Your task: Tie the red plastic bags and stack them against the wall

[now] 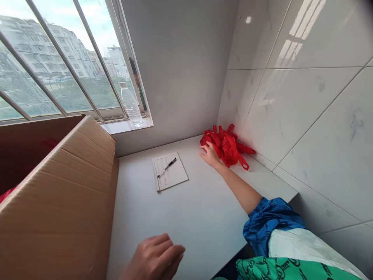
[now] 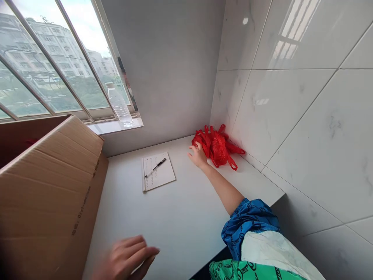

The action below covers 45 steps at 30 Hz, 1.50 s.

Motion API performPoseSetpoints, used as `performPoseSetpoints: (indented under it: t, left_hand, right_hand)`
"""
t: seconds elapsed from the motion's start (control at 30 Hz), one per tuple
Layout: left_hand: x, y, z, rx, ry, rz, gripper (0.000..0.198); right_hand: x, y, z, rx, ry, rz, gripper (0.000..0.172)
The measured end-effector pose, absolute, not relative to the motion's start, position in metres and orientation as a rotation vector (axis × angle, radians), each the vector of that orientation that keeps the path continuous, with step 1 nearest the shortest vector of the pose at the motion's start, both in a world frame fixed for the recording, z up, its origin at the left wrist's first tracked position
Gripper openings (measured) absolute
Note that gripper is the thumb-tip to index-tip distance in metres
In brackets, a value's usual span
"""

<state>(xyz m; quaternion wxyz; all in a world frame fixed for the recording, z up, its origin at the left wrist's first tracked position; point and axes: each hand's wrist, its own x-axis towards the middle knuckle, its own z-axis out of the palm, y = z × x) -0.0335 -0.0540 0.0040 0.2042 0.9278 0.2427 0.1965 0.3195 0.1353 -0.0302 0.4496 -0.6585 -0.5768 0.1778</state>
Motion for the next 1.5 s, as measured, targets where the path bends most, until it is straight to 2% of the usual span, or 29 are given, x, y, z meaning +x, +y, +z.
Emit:
performPoseSetpoints:
  t: [0.13,0.33,0.5,0.6,0.8,0.87,1.0,1.1,1.2,1.37,1.43,1.5]
  left_hand:
    - [0.007,-0.026,-0.031,2.579,0.718,0.430,0.024]
    - [0.014,-0.003,-0.049,2.115,0.876,0.494,0.036]
    - [0.004,0.004,-0.049,1.756,0.943,0.634,0.038]
    - [0.005,0.007,-0.049,1.540,0.940,0.778,0.037]
    - [0.009,0.012,-0.047,1.183,0.900,0.962,0.066]
    - [0.007,0.014,-0.046,1.167,0.892,1.007,0.070]
    - [-0.003,0.020,-0.050,1.305,0.996,0.978,0.048]
    - [-0.008,0.024,-0.058,1.398,1.067,1.035,0.033]
    - [-0.009,0.024,-0.065,1.437,1.082,1.072,0.033]
    - [-0.006,0.021,-0.064,1.441,1.095,1.086,0.041]
    - [-0.004,0.020,-0.061,1.420,1.108,1.117,0.038]
    - [-0.003,0.020,-0.059,1.369,1.110,1.119,0.034]
  right_hand:
    - [0.337,0.147,-0.042,-1.735,-1.274,0.453,0.046]
    - [0.345,0.127,-0.055,-1.599,-1.141,0.435,0.038]
    - [0.345,0.100,-0.033,-1.368,-1.046,0.468,0.042]
    - [0.330,0.082,-0.017,-1.244,-1.052,0.590,0.048]
    - [0.277,0.047,-0.010,-0.916,-1.142,1.113,0.040]
    - [0.266,0.040,-0.014,-0.902,-1.280,1.203,0.039]
    - [0.261,0.035,-0.024,-1.053,-1.546,1.168,0.050]
    - [0.262,0.034,-0.029,-1.242,-1.663,0.951,0.051]
    - [0.256,0.029,-0.031,-1.354,-1.898,0.657,0.040]
    - [0.233,0.016,-0.036,-1.225,-2.231,0.542,0.049]
    - [0.229,0.011,-0.037,-1.232,-2.220,0.580,0.036]
    - [0.230,0.008,-0.036,-1.224,-2.190,0.665,0.015]
